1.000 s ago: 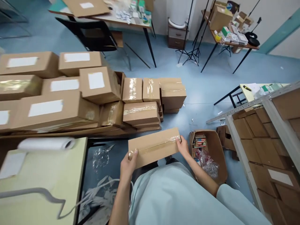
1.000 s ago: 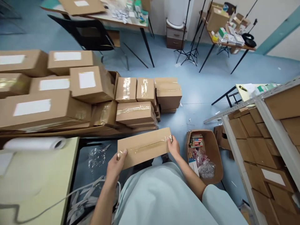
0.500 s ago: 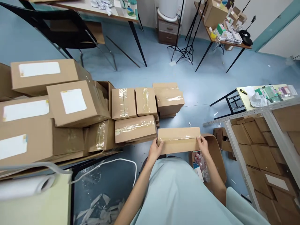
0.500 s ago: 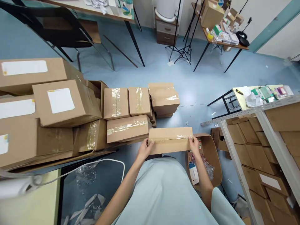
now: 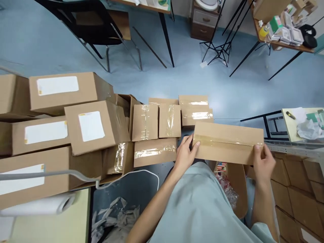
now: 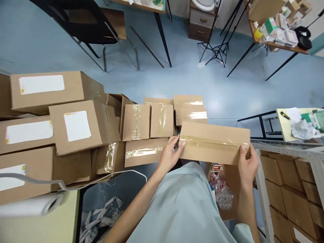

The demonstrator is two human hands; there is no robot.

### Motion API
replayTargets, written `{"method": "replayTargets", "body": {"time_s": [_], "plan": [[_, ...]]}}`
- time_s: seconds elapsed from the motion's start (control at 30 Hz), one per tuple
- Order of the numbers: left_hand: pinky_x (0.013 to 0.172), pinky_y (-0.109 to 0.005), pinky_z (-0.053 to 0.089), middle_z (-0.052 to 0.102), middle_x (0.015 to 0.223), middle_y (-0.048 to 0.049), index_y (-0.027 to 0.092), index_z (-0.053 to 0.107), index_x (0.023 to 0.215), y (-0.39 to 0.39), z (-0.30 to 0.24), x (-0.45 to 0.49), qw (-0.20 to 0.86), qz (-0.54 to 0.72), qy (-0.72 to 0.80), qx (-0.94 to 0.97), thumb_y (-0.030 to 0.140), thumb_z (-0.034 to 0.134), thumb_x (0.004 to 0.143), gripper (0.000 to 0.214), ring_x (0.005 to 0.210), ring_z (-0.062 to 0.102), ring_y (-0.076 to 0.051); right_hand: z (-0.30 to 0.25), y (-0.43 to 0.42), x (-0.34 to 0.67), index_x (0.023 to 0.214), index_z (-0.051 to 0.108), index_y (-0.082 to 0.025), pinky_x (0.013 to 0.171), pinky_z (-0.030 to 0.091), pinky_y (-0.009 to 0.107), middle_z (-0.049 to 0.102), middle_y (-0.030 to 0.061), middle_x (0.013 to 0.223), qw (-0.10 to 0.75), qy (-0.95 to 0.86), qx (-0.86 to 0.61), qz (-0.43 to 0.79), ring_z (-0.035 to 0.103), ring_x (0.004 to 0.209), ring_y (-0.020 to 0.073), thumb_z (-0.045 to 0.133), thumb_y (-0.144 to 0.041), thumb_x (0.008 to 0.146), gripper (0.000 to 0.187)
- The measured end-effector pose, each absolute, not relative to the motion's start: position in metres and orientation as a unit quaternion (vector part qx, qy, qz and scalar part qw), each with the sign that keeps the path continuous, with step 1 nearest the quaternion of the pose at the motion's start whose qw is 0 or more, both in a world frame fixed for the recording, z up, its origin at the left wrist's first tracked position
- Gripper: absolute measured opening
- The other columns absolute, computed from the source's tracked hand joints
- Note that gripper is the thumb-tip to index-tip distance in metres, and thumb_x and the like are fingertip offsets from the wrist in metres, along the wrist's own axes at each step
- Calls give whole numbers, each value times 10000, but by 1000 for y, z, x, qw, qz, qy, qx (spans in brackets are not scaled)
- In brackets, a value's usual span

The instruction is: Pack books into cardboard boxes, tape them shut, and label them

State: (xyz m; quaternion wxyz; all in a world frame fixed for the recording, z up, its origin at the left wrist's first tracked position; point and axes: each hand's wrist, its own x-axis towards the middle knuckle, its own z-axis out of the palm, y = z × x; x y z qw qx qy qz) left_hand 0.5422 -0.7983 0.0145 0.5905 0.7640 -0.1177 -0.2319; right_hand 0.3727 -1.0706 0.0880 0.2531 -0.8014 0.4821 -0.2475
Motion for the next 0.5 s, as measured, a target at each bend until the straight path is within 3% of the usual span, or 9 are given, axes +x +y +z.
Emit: {"method": "replayTargets", "body": {"time_s": [0.2,0.37,0.5], "plan": [[1237,-498,534,655,1563,-147,268,567,1603,-834,32,695,603,-127,-88,783,489,634,1099,554,1447,645,-315,97,-1116,562,1437,742,-150,1115,576,502,780,179,1324,322,337,-835,-291,746,1238,338,608,-669,1057,657],[1234,-565,531,621,1523,-169,251,594,1553,-787,15,837,503,-25,-7,864,422,704,1069,525,1416,645,-341,36,-1110,741,1565,632,-212,1203,549,479,720,163,1489,493,171,-836,-170,693,1374,290,553,-653,1087,655],[1246,-586,509,634,1368,-142,243,665,1430,-728,-3,921,380,20,44,924,364,764,1014,445,1362,643,-350,-34,-1078,842,1532,638,-218,1256,512,493,722,163,1497,602,87,-790,-70,665,1398,292,545,-725,1072,691]]}}
